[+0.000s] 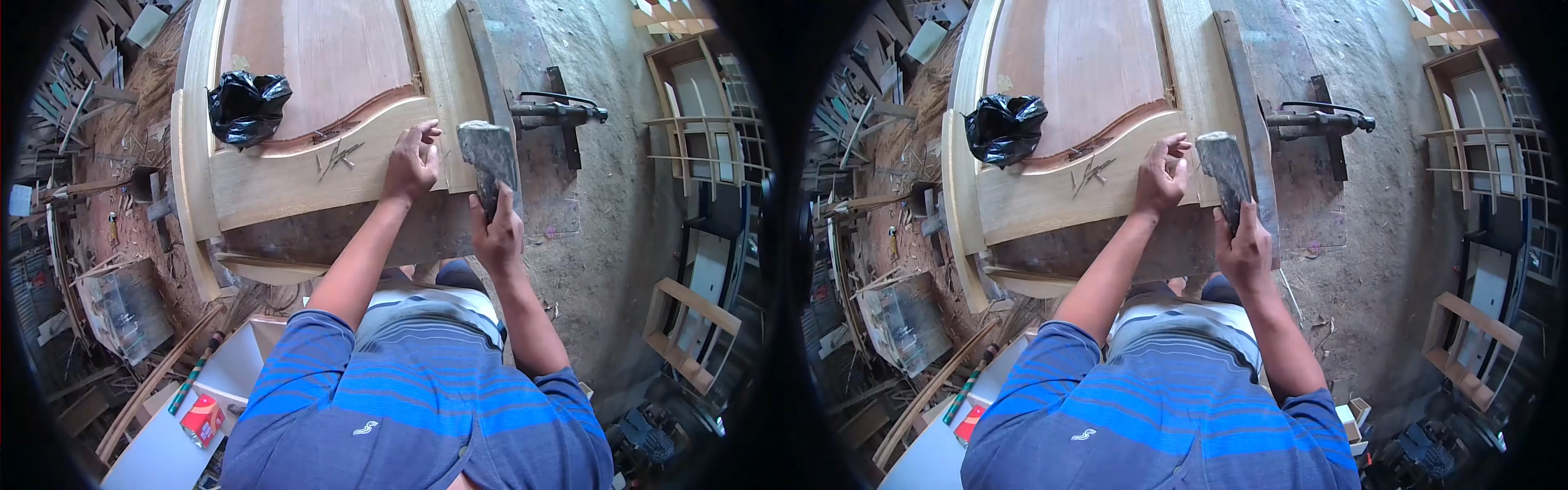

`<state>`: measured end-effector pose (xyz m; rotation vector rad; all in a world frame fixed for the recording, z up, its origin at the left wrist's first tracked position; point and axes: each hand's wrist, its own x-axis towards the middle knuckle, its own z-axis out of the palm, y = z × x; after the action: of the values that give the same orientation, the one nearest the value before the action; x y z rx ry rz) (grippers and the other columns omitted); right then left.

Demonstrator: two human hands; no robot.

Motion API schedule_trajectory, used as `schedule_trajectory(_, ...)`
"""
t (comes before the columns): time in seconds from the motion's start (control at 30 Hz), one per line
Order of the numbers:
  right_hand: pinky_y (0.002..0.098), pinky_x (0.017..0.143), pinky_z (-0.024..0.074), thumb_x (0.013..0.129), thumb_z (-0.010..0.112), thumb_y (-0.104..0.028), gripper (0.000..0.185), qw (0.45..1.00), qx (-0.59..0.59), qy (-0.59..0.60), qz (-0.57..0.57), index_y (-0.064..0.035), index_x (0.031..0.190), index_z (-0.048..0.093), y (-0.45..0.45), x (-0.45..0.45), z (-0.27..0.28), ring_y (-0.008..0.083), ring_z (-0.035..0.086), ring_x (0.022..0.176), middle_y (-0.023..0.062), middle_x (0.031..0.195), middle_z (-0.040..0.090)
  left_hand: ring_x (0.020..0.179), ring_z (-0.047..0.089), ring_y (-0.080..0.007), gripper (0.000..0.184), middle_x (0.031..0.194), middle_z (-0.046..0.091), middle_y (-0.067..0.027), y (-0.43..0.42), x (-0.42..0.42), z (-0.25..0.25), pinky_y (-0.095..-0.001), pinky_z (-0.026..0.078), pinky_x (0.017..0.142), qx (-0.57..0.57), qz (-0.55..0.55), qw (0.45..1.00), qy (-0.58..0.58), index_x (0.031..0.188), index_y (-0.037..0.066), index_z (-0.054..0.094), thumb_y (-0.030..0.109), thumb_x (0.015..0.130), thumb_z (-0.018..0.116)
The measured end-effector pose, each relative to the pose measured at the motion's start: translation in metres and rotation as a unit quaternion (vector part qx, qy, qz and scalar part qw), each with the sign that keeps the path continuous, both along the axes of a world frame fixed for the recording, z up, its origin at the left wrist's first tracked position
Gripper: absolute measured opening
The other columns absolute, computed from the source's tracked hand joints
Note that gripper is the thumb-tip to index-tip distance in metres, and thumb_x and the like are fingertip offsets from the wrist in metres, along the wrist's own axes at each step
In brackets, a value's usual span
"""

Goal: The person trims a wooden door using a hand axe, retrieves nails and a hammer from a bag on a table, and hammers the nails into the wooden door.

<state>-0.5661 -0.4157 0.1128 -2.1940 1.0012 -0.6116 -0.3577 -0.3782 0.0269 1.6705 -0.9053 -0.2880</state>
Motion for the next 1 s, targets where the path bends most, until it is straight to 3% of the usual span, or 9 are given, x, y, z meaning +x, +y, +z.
schedule_trajectory(0.13,0.0600,0.087,0.0586,0.107,0.069,-0.023,0.051,0.984,0.065,0.164,0.035,-0.0133,0.155,0.053,-0.011,0.007,-0.013,0.0541,0.074,0.101,0.0298,0.109,0.076,0.111,0.069,-0.0359,0.042,0.122,0.073,-0.0186,0.000,0.001,0.007,-0.0489,0.056,0.104,0.029,0.010,0.999,-0.009,0.137,0.004,0.065,0.001,0.096,0.055)
schedule_trajectory(0.3,0.0586,0.084,0.0596,0.107,0.069,-0.020,0.053,0.999,0.040,0.026,0.002,-0.0092,0.155,0.051,0.000,0.008,0.009,0.0528,0.075,0.105,0.0321,0.117,0.076,0.111,0.069,-0.0379,0.040,0.117,0.073,-0.0203,0.000,0.001,0.006,-0.0498,0.056,0.103,0.010,0.013,1.000,-0.021,0.133,0.003,0.066,-0.001,0.096,0.053)
schedule_trajectory(0.4,0.0580,0.081,0.0598,0.107,0.069,-0.020,0.053,1.000,0.014,0.012,0.009,-0.0073,0.155,0.050,0.006,-0.004,-0.018,0.0531,0.074,0.105,0.0327,0.117,0.076,0.109,0.070,-0.0370,0.039,0.117,0.073,-0.0199,0.001,0.000,0.004,-0.0480,0.057,0.100,0.015,0.010,1.000,-0.026,0.133,0.003,0.067,-0.001,0.097,0.054)
schedule_trajectory(0.47,0.0589,0.082,0.0598,0.107,0.068,-0.020,0.053,0.995,0.042,0.086,0.016,-0.0081,0.155,0.050,0.001,-0.001,-0.017,0.0540,0.074,0.104,0.0322,0.117,0.076,0.108,0.073,-0.0335,0.039,0.118,0.074,-0.0187,0.001,0.002,0.004,-0.0441,0.059,0.096,0.021,0.013,0.999,-0.041,0.135,0.003,0.069,-0.001,0.098,0.056)
schedule_trajectory(0.53,0.0591,0.082,0.0600,0.107,0.069,-0.020,0.053,0.987,0.053,0.143,0.044,-0.0083,0.155,0.050,-0.006,0.001,-0.018,0.0545,0.074,0.103,0.0318,0.118,0.076,0.109,0.071,-0.0376,0.039,0.115,0.073,-0.0204,0.003,-0.004,0.006,-0.0479,0.057,0.099,0.024,0.007,1.000,-0.017,0.134,0.002,0.067,-0.003,0.097,0.054)
schedule_trajectory(0.7,0.0554,0.083,0.0621,0.107,0.069,-0.019,0.058,0.999,0.021,0.035,-0.001,-0.0088,0.159,0.047,0.006,-0.003,-0.006,0.0527,0.076,0.104,0.0320,0.120,0.075,0.107,0.071,-0.0384,0.039,0.115,0.074,-0.0206,0.000,0.000,0.005,-0.0484,0.058,0.098,0.008,0.015,0.999,-0.037,0.133,0.002,0.067,-0.004,0.097,0.054)
schedule_trajectory(0.8,0.0580,0.086,0.0608,0.107,0.068,-0.018,0.059,0.997,0.026,0.077,-0.009,-0.0107,0.160,0.046,0.007,0.000,-0.018,0.0527,0.075,0.105,0.0318,0.119,0.076,0.105,0.073,-0.0344,0.038,0.118,0.075,-0.0183,-0.002,0.002,-0.001,-0.0451,0.059,0.096,0.002,0.016,0.999,-0.047,0.134,0.004,0.068,-0.003,0.098,0.056)
schedule_trajectory(0.9,0.0623,0.091,0.0574,0.106,0.066,-0.017,0.061,0.976,0.068,0.208,0.000,-0.0146,0.162,0.044,-0.007,0.005,0.003,0.0542,0.073,0.108,0.0308,0.118,0.077,0.106,0.073,-0.0347,0.038,0.119,0.075,-0.0181,-0.002,0.000,0.000,-0.0455,0.059,0.095,0.000,0.015,0.999,-0.052,0.133,0.004,0.068,-0.003,0.098,0.056)
schedule_trajectory(1.0,0.0629,0.089,0.0573,0.107,0.065,-0.021,0.059,0.991,0.060,0.119,-0.016,-0.0146,0.162,0.044,-0.012,0.003,-0.004,0.0564,0.072,0.105,0.0312,0.118,0.076,0.107,0.072,-0.0370,0.038,0.117,0.074,-0.0195,0.000,0.002,0.000,-0.0476,0.058,0.097,0.004,0.013,0.999,-0.051,0.133,0.003,0.067,-0.004,0.098,0.055)
